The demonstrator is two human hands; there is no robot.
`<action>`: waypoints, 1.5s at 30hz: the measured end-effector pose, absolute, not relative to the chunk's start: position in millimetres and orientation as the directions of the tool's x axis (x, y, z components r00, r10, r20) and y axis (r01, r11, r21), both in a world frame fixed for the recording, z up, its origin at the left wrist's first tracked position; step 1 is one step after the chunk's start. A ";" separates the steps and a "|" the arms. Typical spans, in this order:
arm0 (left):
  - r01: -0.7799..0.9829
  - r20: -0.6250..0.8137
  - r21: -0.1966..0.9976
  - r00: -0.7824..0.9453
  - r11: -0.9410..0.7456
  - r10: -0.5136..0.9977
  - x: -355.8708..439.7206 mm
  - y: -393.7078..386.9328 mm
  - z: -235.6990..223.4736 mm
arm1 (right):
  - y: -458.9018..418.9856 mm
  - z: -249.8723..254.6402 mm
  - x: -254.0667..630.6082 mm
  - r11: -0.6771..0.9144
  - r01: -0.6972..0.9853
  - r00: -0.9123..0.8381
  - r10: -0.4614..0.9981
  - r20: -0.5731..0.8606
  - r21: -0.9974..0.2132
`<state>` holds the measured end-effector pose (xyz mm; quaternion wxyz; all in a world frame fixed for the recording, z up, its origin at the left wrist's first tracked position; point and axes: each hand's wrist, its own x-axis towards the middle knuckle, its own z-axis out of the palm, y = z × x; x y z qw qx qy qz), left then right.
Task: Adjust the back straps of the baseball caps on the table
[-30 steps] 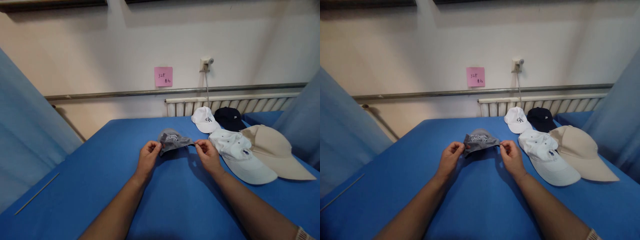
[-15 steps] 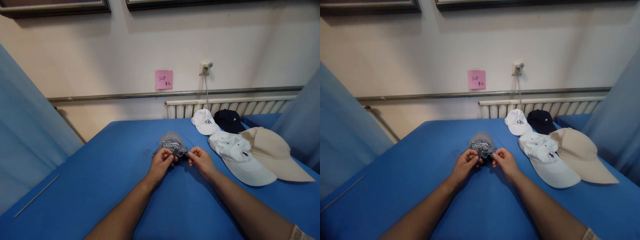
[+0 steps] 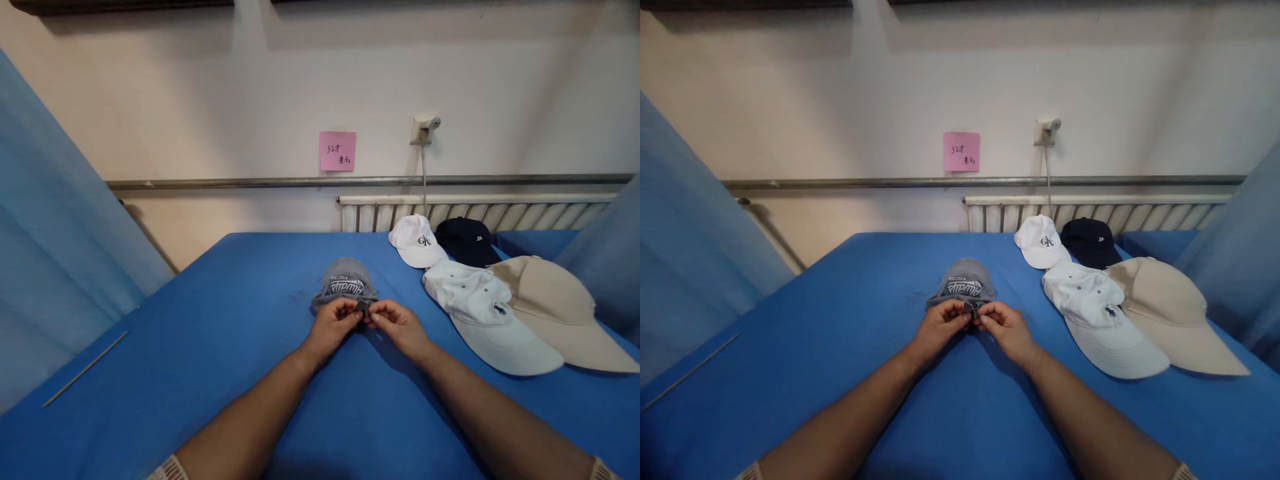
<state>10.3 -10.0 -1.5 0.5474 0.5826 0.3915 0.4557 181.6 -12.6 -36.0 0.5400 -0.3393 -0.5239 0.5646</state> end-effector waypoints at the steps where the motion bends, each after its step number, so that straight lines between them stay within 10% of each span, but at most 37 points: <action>1: -0.046 0.095 0.995 0.282 -0.086 0.955 10.1 -9.6 -2.2 | -12.4 -37.2 181.5 0.152 -0.241 -0.183 0.963 0.198 -0.958; 24: -0.002 0.007 1.000 0.266 -0.007 0.964 6.9 -5.9 -6.8 | -22.8 -19.7 191.7 0.620 0.348 -0.341 0.782 0.522 -0.703; 45: 0.008 0.057 0.998 0.136 -0.059 0.989 0.1 -8.1 10.3 | -17.4 -28.2 196.6 0.537 0.371 -0.153 0.840 0.521 -0.757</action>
